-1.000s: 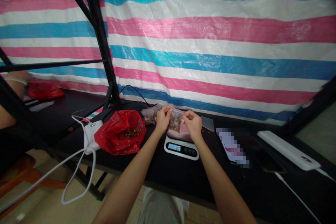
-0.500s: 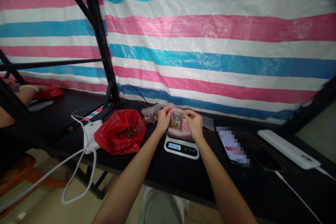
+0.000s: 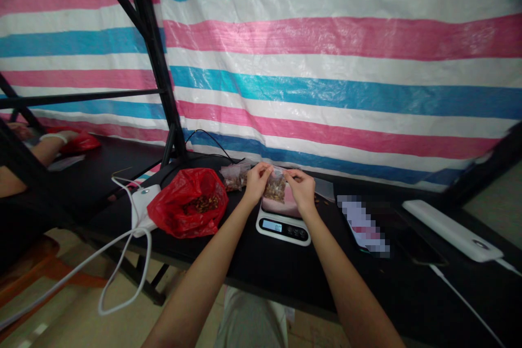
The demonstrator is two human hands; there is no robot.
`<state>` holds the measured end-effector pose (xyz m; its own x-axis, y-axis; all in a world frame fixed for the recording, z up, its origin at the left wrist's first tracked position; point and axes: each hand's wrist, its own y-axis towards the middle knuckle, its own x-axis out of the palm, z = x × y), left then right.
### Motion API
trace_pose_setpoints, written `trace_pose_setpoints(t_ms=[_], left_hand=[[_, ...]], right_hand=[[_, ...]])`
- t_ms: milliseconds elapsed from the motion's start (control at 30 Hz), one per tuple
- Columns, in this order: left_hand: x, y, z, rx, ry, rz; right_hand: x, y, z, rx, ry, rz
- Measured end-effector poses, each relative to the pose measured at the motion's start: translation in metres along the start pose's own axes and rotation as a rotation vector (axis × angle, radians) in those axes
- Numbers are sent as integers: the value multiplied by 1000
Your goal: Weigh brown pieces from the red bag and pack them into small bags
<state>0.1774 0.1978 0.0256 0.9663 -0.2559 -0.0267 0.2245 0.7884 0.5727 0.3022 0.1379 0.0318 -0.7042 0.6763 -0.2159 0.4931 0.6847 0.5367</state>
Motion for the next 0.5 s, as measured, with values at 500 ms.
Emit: trace_pose_setpoints(t_ms=[500], left_hand=[[1,0,-2,-39,-44,-32]], right_hand=[[-3,-1,-2,-11,-156,-45]])
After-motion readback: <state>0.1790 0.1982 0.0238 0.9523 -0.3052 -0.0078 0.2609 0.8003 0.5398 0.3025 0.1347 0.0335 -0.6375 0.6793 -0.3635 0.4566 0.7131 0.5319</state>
